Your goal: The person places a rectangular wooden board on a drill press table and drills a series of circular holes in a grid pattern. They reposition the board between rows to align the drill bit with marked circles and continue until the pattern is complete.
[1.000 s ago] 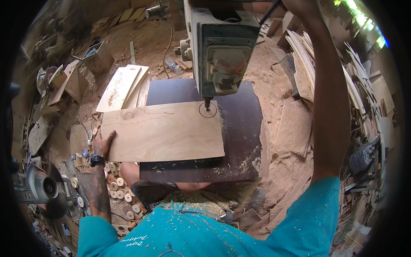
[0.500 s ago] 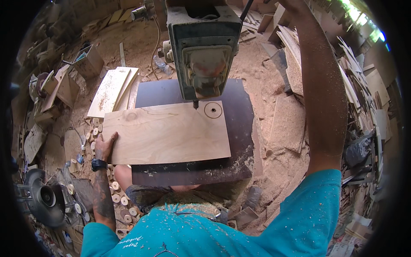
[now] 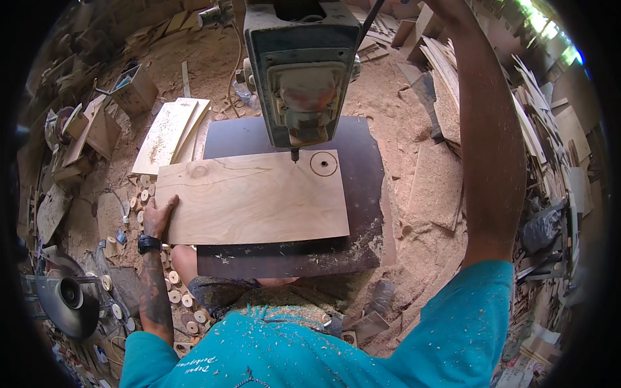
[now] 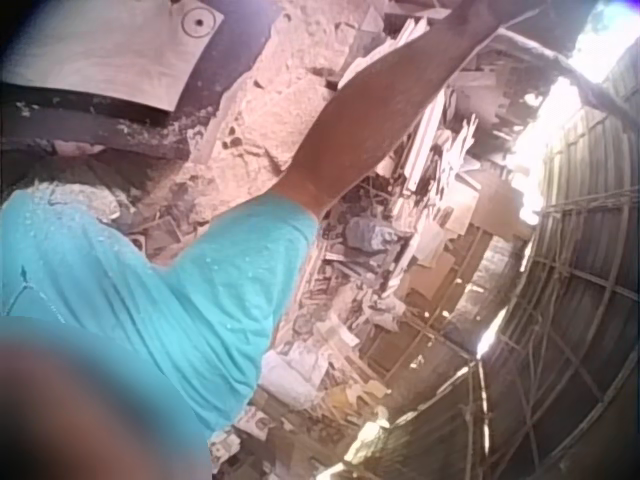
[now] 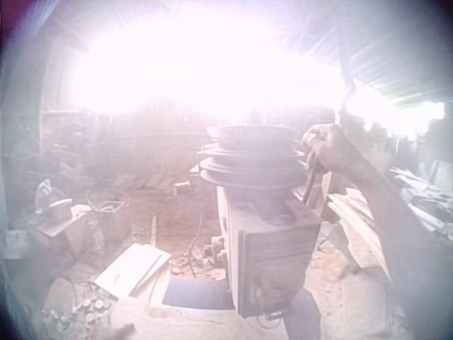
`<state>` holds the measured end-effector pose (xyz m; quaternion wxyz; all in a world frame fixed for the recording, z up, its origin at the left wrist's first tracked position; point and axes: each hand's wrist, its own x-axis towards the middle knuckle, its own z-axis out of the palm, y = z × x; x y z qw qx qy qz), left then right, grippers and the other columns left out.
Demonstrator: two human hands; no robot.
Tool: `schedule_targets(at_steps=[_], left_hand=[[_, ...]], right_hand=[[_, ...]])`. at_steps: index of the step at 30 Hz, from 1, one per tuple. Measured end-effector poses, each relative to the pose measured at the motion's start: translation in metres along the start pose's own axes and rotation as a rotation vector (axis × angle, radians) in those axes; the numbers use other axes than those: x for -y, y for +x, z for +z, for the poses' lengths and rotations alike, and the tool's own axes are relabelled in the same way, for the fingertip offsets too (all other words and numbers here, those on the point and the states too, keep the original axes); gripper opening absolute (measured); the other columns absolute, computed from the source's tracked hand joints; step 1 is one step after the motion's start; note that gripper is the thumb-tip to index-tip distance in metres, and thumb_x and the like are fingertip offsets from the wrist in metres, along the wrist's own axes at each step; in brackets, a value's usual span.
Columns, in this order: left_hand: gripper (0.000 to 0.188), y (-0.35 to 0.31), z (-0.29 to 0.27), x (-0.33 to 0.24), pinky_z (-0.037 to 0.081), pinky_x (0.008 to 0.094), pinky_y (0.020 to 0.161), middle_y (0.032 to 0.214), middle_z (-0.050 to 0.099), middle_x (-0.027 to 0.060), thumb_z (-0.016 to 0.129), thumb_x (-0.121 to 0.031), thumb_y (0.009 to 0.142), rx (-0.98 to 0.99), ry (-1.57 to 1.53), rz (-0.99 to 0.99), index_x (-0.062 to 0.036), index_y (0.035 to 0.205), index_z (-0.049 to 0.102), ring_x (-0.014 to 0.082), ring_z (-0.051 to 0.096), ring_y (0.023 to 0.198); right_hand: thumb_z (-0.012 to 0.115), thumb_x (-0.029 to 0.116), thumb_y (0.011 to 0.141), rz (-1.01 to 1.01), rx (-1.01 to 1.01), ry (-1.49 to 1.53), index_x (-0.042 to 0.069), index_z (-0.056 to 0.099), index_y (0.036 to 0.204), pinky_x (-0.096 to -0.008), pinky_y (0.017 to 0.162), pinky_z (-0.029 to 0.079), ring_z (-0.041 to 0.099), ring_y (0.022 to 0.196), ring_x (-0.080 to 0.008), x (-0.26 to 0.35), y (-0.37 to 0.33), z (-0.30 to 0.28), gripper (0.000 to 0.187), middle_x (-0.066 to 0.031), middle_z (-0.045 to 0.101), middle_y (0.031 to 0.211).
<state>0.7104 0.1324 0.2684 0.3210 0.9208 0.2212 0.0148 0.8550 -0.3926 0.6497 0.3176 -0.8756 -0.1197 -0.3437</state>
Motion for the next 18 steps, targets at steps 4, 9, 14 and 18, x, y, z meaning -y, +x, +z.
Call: schedule_targets(at_steps=[4, 9, 14, 18], left_hand=[[0.101, 0.003, 0.002, 0.002, 0.053, 0.0428, 0.094, 0.113, 0.069, 0.0284, 0.078, -0.072, 0.067, -0.020, -0.022, 0.015, 0.0105, 0.122, 0.060, 0.0379, 0.068, 0.105], [0.097, 0.002, 0.003, 0.000, 0.053, 0.0414, 0.093, 0.113, 0.070, 0.0268, 0.080, -0.069, 0.068, -0.034, -0.056, 0.043, 0.0097, 0.121, 0.061, 0.0350, 0.069, 0.104], [0.083, -0.003, 0.000, -0.007, 0.053, 0.0387, 0.092, 0.111, 0.072, 0.0235, 0.080, -0.060, 0.075, -0.028, -0.066, 0.049, 0.0083, 0.120, 0.064, 0.0311, 0.071, 0.102], [0.090, -0.002, -0.001, -0.009, 0.053, 0.0410, 0.091, 0.112, 0.070, 0.0247, 0.081, -0.064, 0.070, -0.022, -0.083, 0.027, 0.0081, 0.120, 0.062, 0.0323, 0.069, 0.102]], right_hand=[[0.050, 0.014, 0.101, -0.095, -0.029, -0.029, -0.002, 0.067, 0.096, -0.0310, 0.056, 0.051, 0.066, 0.061, -0.0162, 0.000, -0.009, -0.006, 0.023, -0.0080, 0.067, 0.070], [0.050, 0.014, 0.100, -0.147, -0.011, -0.004, -0.002, 0.067, 0.096, -0.0299, 0.057, 0.051, 0.067, 0.062, -0.0162, 0.001, -0.013, -0.010, 0.023, -0.0083, 0.068, 0.071], [0.050, 0.012, 0.099, -0.133, -0.064, -0.047, -0.002, 0.068, 0.098, -0.0311, 0.058, 0.051, 0.067, 0.064, -0.0171, 0.011, -0.021, -0.009, 0.023, -0.0094, 0.070, 0.072], [0.051, 0.009, 0.098, -0.109, -0.137, -0.057, -0.002, 0.069, 0.097, -0.0321, 0.058, 0.053, 0.068, 0.064, -0.0174, 0.007, -0.026, -0.007, 0.021, -0.0104, 0.071, 0.074]])
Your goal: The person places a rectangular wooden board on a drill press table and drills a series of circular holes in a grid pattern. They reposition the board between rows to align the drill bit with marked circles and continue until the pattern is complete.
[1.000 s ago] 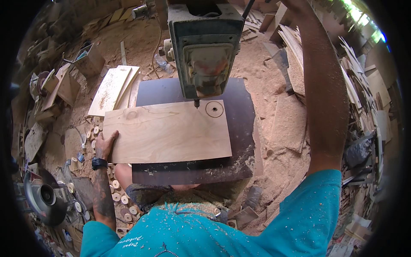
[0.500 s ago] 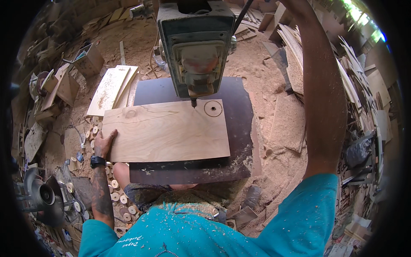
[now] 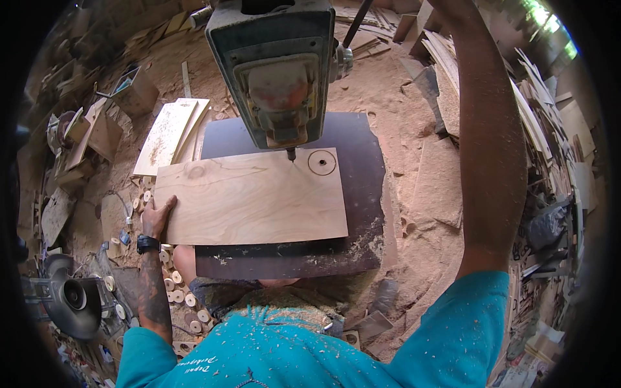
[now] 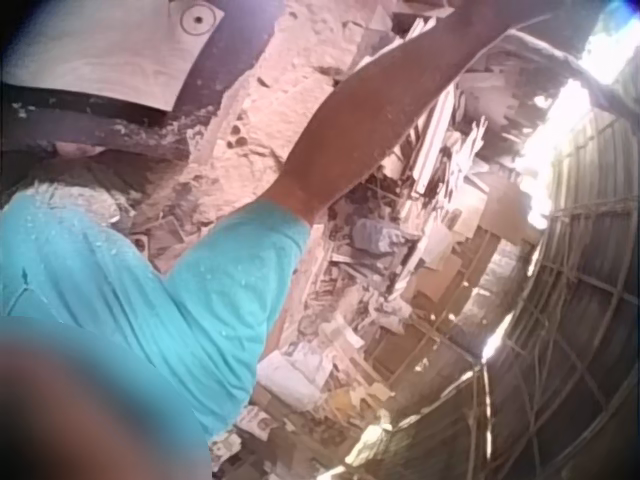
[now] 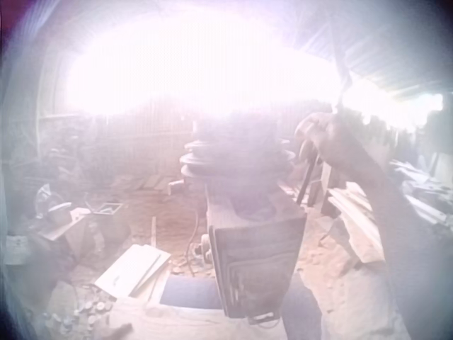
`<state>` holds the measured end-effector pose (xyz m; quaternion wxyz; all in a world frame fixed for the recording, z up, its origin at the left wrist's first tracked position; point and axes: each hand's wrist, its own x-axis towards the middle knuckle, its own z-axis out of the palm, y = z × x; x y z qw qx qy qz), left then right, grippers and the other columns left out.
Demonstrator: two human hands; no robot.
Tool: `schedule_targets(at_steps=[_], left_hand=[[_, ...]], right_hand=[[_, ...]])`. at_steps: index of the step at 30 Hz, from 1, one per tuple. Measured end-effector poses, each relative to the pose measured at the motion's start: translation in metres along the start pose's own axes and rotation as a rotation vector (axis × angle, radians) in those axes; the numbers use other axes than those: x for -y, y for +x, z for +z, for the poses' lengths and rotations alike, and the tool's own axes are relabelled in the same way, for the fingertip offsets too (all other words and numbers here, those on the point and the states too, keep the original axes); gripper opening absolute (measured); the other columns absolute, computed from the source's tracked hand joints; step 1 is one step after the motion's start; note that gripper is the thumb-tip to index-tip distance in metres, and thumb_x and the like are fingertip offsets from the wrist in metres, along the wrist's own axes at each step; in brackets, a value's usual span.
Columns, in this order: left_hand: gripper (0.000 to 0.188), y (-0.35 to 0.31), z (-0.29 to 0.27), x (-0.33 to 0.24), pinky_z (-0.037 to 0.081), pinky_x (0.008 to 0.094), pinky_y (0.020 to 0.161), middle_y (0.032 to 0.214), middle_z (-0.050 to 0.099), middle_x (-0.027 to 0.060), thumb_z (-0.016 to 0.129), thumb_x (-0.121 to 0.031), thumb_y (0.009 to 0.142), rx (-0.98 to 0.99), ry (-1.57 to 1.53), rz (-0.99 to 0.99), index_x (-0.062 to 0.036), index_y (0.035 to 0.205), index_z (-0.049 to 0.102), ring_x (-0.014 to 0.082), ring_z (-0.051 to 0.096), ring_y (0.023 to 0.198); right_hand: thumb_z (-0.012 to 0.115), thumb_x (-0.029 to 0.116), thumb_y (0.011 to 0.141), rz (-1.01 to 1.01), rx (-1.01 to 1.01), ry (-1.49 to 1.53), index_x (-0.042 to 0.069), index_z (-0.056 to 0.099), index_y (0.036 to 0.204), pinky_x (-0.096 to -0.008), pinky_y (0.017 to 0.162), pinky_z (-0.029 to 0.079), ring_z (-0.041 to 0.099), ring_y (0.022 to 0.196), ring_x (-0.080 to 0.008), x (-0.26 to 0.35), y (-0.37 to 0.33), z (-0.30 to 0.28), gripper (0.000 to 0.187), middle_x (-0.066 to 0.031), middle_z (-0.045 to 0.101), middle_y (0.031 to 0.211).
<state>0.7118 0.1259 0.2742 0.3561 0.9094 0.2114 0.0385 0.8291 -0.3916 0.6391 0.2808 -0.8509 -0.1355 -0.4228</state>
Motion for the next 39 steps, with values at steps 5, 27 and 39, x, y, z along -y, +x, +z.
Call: schedule_targets(at_steps=[5, 27, 39], left_hand=[[0.096, 0.005, 0.001, 0.005, 0.052, 0.0416, 0.093, 0.114, 0.070, 0.0265, 0.079, -0.068, 0.069, 0.007, 0.075, -0.030, 0.0088, 0.124, 0.061, 0.0350, 0.068, 0.106], [0.095, 0.019, 0.008, 0.023, 0.053, 0.0427, 0.094, 0.114, 0.069, 0.0286, 0.077, -0.068, 0.072, 0.003, 0.106, 0.031, 0.0098, 0.124, 0.062, 0.0367, 0.069, 0.105], [0.092, 0.030, 0.000, 0.038, 0.052, 0.0328, 0.088, 0.113, 0.070, 0.0194, 0.075, -0.069, 0.076, 0.075, 0.097, -0.006, 0.0089, 0.124, 0.063, 0.0233, 0.069, 0.098]], right_hand=[[0.052, 0.009, 0.098, -0.033, 0.129, 0.336, 0.000, 0.070, 0.094, -0.0312, 0.057, 0.054, 0.068, 0.063, -0.0172, -0.017, 0.023, 0.000, 0.020, -0.0112, 0.072, 0.076], [0.052, 0.023, 0.103, 0.006, 0.146, -0.046, 0.004, 0.070, 0.095, -0.0282, 0.053, 0.049, 0.062, 0.060, -0.0132, -0.010, -0.099, -0.025, 0.027, -0.0040, 0.066, 0.071], [0.053, 0.027, 0.102, 0.284, 0.482, -0.087, 0.006, 0.071, 0.097, -0.0278, 0.052, 0.047, 0.060, 0.058, -0.0119, -0.008, -0.269, -0.069, 0.028, -0.0027, 0.064, 0.068]])
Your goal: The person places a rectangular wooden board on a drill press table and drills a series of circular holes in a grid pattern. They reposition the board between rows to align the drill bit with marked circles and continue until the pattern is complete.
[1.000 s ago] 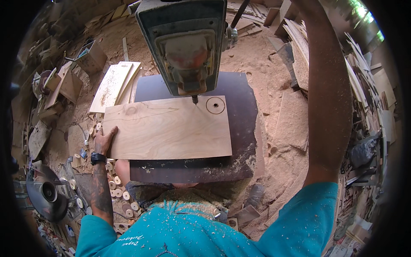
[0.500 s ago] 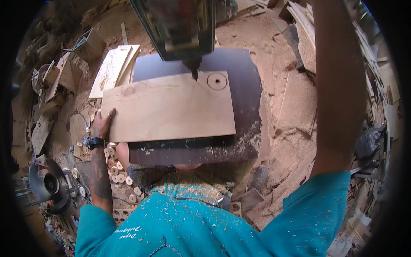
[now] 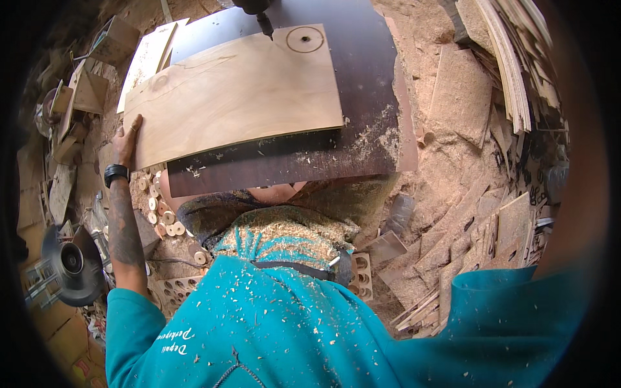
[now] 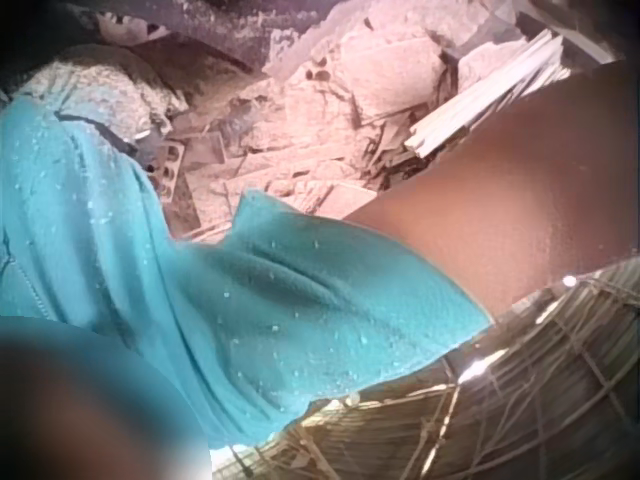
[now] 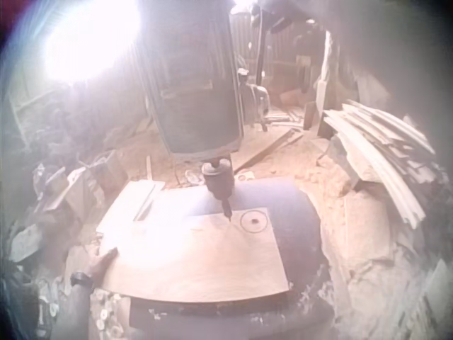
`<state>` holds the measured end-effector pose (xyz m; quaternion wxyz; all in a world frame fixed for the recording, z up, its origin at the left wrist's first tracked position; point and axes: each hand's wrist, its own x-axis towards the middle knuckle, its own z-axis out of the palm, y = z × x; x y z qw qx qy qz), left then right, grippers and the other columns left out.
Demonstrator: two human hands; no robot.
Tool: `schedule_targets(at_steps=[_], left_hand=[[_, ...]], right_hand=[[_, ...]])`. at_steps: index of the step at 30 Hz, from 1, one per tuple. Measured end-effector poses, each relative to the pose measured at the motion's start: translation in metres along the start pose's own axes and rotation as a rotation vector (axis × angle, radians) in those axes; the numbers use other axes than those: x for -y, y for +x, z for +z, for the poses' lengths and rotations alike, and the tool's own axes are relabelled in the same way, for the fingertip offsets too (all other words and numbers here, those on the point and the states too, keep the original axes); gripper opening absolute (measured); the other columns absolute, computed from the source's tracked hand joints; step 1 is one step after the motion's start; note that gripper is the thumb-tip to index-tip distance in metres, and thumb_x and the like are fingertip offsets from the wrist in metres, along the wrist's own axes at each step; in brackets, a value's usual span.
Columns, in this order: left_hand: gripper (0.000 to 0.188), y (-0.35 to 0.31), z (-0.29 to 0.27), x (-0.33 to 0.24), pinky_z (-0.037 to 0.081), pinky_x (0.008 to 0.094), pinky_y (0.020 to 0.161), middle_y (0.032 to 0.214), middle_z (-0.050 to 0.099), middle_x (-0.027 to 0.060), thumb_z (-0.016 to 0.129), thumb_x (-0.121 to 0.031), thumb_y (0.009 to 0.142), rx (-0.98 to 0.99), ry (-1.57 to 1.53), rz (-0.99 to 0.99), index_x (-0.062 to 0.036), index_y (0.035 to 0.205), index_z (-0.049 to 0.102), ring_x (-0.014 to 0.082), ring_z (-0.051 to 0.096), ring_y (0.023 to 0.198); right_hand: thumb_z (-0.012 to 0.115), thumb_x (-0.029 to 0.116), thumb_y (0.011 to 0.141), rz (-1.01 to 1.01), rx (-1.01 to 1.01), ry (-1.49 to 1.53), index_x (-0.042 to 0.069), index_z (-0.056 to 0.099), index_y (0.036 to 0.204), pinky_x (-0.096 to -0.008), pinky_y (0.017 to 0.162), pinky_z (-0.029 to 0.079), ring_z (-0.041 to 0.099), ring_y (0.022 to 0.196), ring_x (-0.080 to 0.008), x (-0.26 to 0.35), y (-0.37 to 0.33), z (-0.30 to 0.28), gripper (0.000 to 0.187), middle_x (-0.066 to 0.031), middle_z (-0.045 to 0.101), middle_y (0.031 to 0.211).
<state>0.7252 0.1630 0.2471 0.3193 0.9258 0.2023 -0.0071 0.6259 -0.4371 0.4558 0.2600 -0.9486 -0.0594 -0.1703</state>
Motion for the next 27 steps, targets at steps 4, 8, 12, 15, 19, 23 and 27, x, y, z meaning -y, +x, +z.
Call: schedule_targets(at_steps=[4, 8, 12, 15, 19, 23, 27], left_hand=[[0.092, 0.001, -0.017, 0.021, 0.053, 0.0330, 0.088, 0.111, 0.071, 0.0193, 0.076, -0.069, 0.074, -0.071, -0.036, -0.021, 0.0092, 0.122, 0.064, 0.0236, 0.069, 0.097], [0.091, -0.003, -0.025, 0.034, 0.053, 0.0341, 0.088, 0.109, 0.072, 0.0198, 0.078, -0.068, 0.073, -0.064, -0.044, -0.008, 0.0090, 0.119, 0.067, 0.0242, 0.070, 0.096], [0.091, -0.002, -0.024, 0.037, 0.054, 0.0344, 0.087, 0.107, 0.072, 0.0203, 0.078, -0.068, 0.073, -0.078, -0.026, -0.038, 0.0094, 0.118, 0.067, 0.0250, 0.070, 0.094], [0.091, -0.005, -0.023, 0.036, 0.054, 0.0346, 0.086, 0.106, 0.073, 0.0205, 0.077, -0.069, 0.073, -0.079, -0.044, -0.052, 0.0093, 0.118, 0.067, 0.0252, 0.071, 0.093], [0.089, -0.018, -0.025, 0.035, 0.054, 0.0344, 0.085, 0.106, 0.073, 0.0202, 0.077, -0.068, 0.074, -0.085, -0.054, -0.065, 0.0089, 0.117, 0.067, 0.0248, 0.071, 0.092], [0.083, -0.020, -0.028, 0.033, 0.054, 0.0336, 0.084, 0.105, 0.073, 0.0186, 0.078, -0.064, 0.077, -0.093, -0.035, -0.109, 0.0086, 0.117, 0.067, 0.0232, 0.070, 0.091], [0.085, -0.021, -0.034, 0.039, 0.054, 0.0338, 0.085, 0.106, 0.073, 0.0184, 0.078, -0.064, 0.077, -0.065, -0.087, -0.075, 0.0085, 0.119, 0.067, 0.0236, 0.070, 0.093]], right_hand=[[0.054, 0.028, 0.102, 0.053, 0.033, 0.011, 0.006, 0.072, 0.097, -0.0277, 0.051, 0.046, 0.060, 0.057, -0.0115, 0.002, -0.029, 0.008, 0.029, -0.0023, 0.064, 0.067], [0.054, 0.030, 0.102, 0.115, 0.056, 0.024, 0.007, 0.072, 0.098, -0.0276, 0.051, 0.046, 0.059, 0.056, -0.0111, 0.005, -0.051, 0.019, 0.029, -0.0018, 0.063, 0.066], [0.055, 0.031, 0.102, 0.148, 0.036, 0.023, 0.008, 0.073, 0.098, -0.0275, 0.050, 0.045, 0.058, 0.055, -0.0106, 0.004, -0.062, 0.024, 0.030, -0.0014, 0.063, 0.065], [0.055, 0.032, 0.102, 0.181, 0.041, 0.027, 0.008, 0.073, 0.098, -0.0274, 0.050, 0.045, 0.058, 0.054, -0.0103, 0.006, -0.074, 0.028, 0.030, -0.0011, 0.062, 0.064], [0.056, 0.033, 0.102, 0.212, 0.029, 0.033, 0.008, 0.074, 0.099, -0.0273, 0.049, 0.044, 0.057, 0.053, -0.0099, 0.007, -0.086, 0.030, 0.031, -0.0007, 0.062, 0.063], [0.056, 0.035, 0.102, 0.230, 0.018, 0.036, 0.009, 0.074, 0.099, -0.0272, 0.049, 0.044, 0.056, 0.053, -0.0095, 0.005, -0.093, 0.030, 0.031, -0.0002, 0.061, 0.062], [0.057, 0.036, 0.101, 0.242, 0.000, 0.034, 0.010, 0.075, 0.100, -0.0271, 0.049, 0.043, 0.056, 0.052, -0.0090, 0.003, -0.098, 0.030, 0.032, 0.0002, 0.061, 0.061]])
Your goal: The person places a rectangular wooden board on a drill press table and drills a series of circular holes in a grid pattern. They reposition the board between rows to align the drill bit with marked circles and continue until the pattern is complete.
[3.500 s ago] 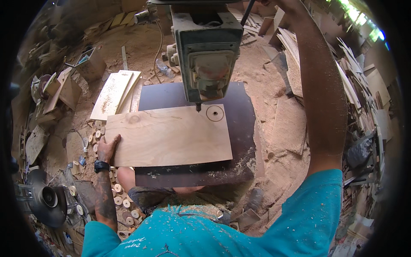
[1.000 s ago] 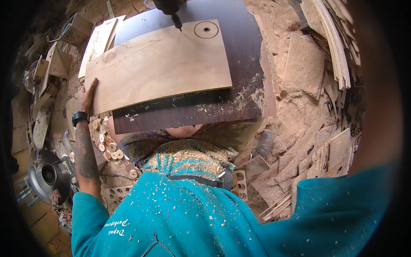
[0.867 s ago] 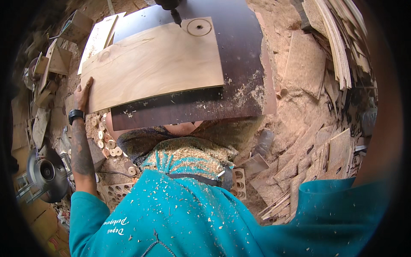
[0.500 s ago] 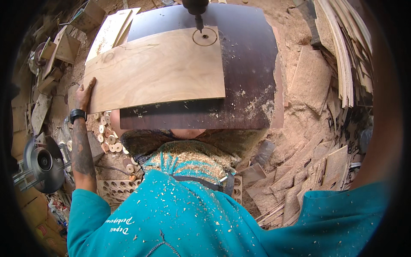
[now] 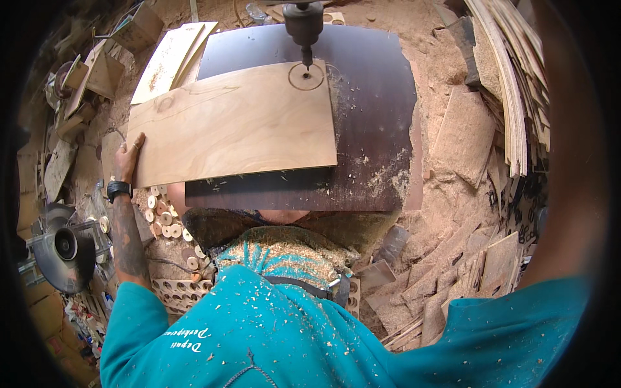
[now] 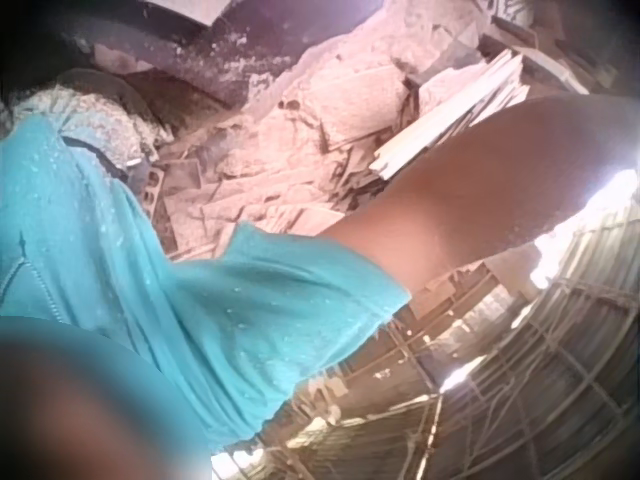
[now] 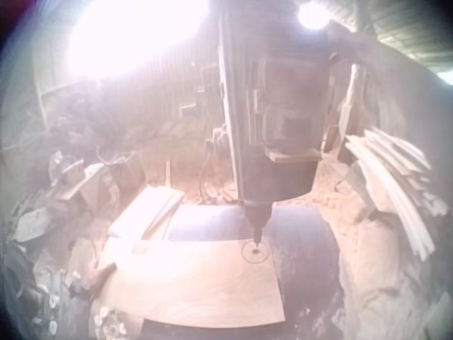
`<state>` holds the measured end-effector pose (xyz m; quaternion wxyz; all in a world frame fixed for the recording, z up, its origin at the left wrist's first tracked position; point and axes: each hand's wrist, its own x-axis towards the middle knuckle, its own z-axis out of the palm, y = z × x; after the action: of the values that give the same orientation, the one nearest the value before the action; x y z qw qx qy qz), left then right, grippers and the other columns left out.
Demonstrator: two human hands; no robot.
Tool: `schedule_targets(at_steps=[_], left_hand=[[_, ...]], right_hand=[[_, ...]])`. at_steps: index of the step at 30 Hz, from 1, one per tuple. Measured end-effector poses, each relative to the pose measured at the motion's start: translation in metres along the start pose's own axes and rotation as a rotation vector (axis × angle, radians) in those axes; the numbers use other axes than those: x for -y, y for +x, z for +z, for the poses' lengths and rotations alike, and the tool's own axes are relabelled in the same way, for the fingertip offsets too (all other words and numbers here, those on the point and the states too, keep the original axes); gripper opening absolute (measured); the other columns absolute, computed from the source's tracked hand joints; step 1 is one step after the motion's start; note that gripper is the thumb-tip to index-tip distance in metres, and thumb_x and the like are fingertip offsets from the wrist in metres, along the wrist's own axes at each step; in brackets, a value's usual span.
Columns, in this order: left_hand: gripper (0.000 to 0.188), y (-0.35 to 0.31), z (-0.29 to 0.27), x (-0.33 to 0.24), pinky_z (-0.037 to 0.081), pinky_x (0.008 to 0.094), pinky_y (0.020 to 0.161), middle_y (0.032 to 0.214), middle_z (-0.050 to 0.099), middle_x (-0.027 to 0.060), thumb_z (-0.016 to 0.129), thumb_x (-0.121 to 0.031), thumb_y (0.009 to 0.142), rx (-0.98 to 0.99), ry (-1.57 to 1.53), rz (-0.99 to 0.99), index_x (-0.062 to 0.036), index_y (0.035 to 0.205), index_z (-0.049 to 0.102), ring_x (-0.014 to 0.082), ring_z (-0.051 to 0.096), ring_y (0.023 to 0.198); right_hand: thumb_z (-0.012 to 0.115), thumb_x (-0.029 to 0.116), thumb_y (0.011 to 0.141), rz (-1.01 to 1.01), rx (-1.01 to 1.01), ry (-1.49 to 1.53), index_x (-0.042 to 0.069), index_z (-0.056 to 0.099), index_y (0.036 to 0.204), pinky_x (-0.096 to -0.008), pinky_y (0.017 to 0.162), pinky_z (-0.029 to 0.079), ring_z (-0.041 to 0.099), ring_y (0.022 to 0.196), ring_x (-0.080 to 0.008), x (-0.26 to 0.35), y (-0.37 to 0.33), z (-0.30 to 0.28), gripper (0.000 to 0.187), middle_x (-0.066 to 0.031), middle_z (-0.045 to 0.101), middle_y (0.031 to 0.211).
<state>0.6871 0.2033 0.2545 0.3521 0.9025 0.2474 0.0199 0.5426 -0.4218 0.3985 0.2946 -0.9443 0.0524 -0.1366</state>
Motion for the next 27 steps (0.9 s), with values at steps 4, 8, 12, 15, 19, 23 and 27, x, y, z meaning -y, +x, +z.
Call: schedule_targets(at_steps=[4, 8, 12, 15, 19, 23, 27], left_hand=[[0.088, -0.004, -0.007, 0.008, 0.053, 0.0348, 0.087, 0.108, 0.073, 0.0196, 0.077, -0.068, 0.074, -0.056, 0.041, -0.011, 0.0089, 0.117, 0.068, 0.0251, 0.070, 0.096], [0.089, -0.008, 0.003, 0.007, 0.053, 0.0359, 0.088, 0.108, 0.073, 0.0203, 0.078, -0.068, 0.072, -0.078, 0.014, -0.004, 0.0078, 0.118, 0.068, 0.0266, 0.070, 0.097], [0.088, -0.014, 0.008, -0.006, 0.054, 0.0358, 0.087, 0.107, 0.073, 0.0201, 0.079, -0.068, 0.072, -0.096, 0.002, -0.015, 0.0060, 0.118, 0.068, 0.0270, 0.070, 0.096], [0.087, -0.016, 0.006, -0.018, 0.054, 0.0354, 0.087, 0.106, 0.073, 0.0198, 0.079, -0.068, 0.072, -0.097, 0.047, -0.014, 0.0052, 0.119, 0.068, 0.0266, 0.071, 0.095], [0.086, -0.016, 0.005, -0.023, 0.054, 0.0349, 0.087, 0.105, 0.074, 0.0195, 0.079, -0.066, 0.072, -0.094, 0.055, -0.030, 0.0050, 0.118, 0.068, 0.0259, 0.071, 0.094], [0.089, -0.009, 0.005, -0.012, 0.054, 0.0366, 0.088, 0.106, 0.073, 0.0217, 0.078, -0.069, 0.071, -0.091, -0.018, 0.069, 0.0064, 0.118, 0.068, 0.0290, 0.071, 0.096], [0.090, -0.001, 0.009, -0.002, 0.054, 0.0397, 0.090, 0.108, 0.072, 0.0252, 0.077, -0.070, 0.071, -0.091, 0.060, -0.004, 0.0053, 0.119, 0.068, 0.0334, 0.071, 0.098]], right_hand=[[0.058, 0.037, 0.101, 0.007, -0.011, 0.008, 0.010, 0.075, 0.100, -0.0270, 0.048, 0.043, 0.055, 0.051, -0.0086, 0.003, -0.001, 0.001, 0.032, 0.0006, 0.060, 0.060], [0.058, 0.039, 0.101, 0.007, -0.017, -0.002, 0.011, 0.076, 0.101, -0.0269, 0.048, 0.042, 0.054, 0.050, -0.0082, 0.005, 0.003, 0.002, 0.033, 0.0011, 0.060, 0.059], [0.059, 0.040, 0.101, -0.015, -0.033, -0.021, 0.011, 0.076, 0.101, -0.0268, 0.047, 0.042, 0.054, 0.049, -0.0078, 0.006, 0.018, 0.001, 0.034, 0.0015, 0.059, 0.058], [0.059, 0.041, 0.101, -0.056, -0.080, -0.069, 0.012, 0.077, 0.101, -0.0267, 0.047, 0.041, 0.053, 0.048, -0.0074, 0.017, 0.060, -0.005, 0.034, 0.0018, 0.059, 0.057], [0.060, 0.042, 0.101, -0.161, -0.293, -0.200, 0.012, 0.077, 0.102, -0.0266, 0.046, 0.041, 0.053, 0.048, -0.0070, 0.058, 0.162, -0.031, 0.035, 0.0023, 0.059, 0.056], [0.060, 0.043, 0.101, -0.222, -0.574, -0.318, 0.013, 0.078, 0.102, -0.0265, 0.046, 0.040, 0.052, 0.047, -0.0066, 0.096, 0.179, -0.065, 0.035, 0.0027, 0.058, 0.055], [0.059, 0.037, 0.103, -0.060, -0.162, -0.100, 0.007, 0.074, 0.109, -0.0216, 0.040, 0.040, 0.054, 0.048, -0.0042, 0.078, 0.110, -0.039, 0.034, 0.0003, 0.061, 0.059]])
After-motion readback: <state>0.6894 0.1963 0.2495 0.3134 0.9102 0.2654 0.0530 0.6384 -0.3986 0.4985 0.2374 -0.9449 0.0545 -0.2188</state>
